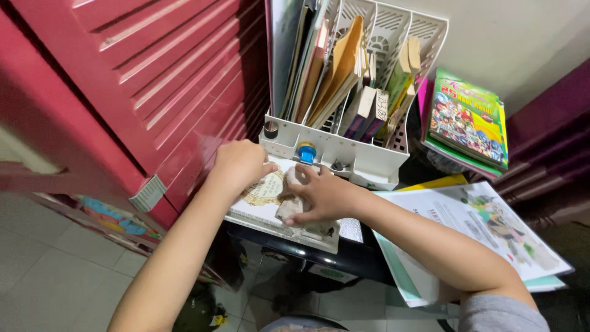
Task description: The person cleans several folders and documents by wiping them with a cloth, then places them into a vertical file organizer one at a time.
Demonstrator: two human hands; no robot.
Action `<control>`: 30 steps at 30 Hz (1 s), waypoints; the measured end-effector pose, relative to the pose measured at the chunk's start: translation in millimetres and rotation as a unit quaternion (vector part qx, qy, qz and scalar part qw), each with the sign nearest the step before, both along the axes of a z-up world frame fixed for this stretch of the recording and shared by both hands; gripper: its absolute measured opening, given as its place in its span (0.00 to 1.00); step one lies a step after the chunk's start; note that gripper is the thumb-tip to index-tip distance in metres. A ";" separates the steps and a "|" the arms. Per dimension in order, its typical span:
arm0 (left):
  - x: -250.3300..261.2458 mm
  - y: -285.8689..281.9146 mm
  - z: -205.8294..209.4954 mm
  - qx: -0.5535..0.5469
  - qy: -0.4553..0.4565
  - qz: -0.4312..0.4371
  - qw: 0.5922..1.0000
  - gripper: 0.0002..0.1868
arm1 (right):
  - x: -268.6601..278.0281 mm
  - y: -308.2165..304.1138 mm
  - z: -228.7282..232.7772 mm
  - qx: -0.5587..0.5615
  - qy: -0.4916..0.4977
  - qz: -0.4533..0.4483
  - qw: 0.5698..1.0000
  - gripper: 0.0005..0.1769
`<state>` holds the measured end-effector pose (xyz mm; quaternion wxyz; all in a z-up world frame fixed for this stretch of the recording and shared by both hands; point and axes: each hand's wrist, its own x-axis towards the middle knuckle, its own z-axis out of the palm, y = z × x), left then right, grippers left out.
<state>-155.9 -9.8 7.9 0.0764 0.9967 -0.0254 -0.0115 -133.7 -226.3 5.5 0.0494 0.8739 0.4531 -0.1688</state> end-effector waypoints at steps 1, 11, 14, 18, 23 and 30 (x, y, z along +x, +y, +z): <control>-3.8 0.1 -3.4 -0.013 -0.011 -0.007 1.000 0.21 | -4.2 -2.6 -3.7 0.040 0.004 -0.005 0.999 0.37; -31.1 -59.4 -4.8 -0.167 -0.150 -0.157 0.962 0.16 | -18.9 -124.5 37.5 0.425 0.014 -0.059 0.903 0.56; -45.0 -111.4 -15.5 -0.220 -0.108 -0.257 0.935 0.18 | -38.8 -190.3 66.5 0.370 -0.137 -0.089 0.915 0.62; -64.7 -185.8 -41.9 -0.239 -0.165 -0.438 0.851 0.27 | -63.8 -273.8 64.2 0.318 -0.083 -0.262 0.908 0.50; -73.4 -222.0 -71.0 -0.200 -0.117 -0.441 0.867 0.32 | -47.3 -345.0 1.5 0.270 0.006 -0.353 0.896 0.51; -96.7 -241.0 -70.4 -0.318 -0.094 -0.279 0.901 0.19 | -50.6 -353.2 -45.9 0.155 -0.115 -0.307 0.932 0.26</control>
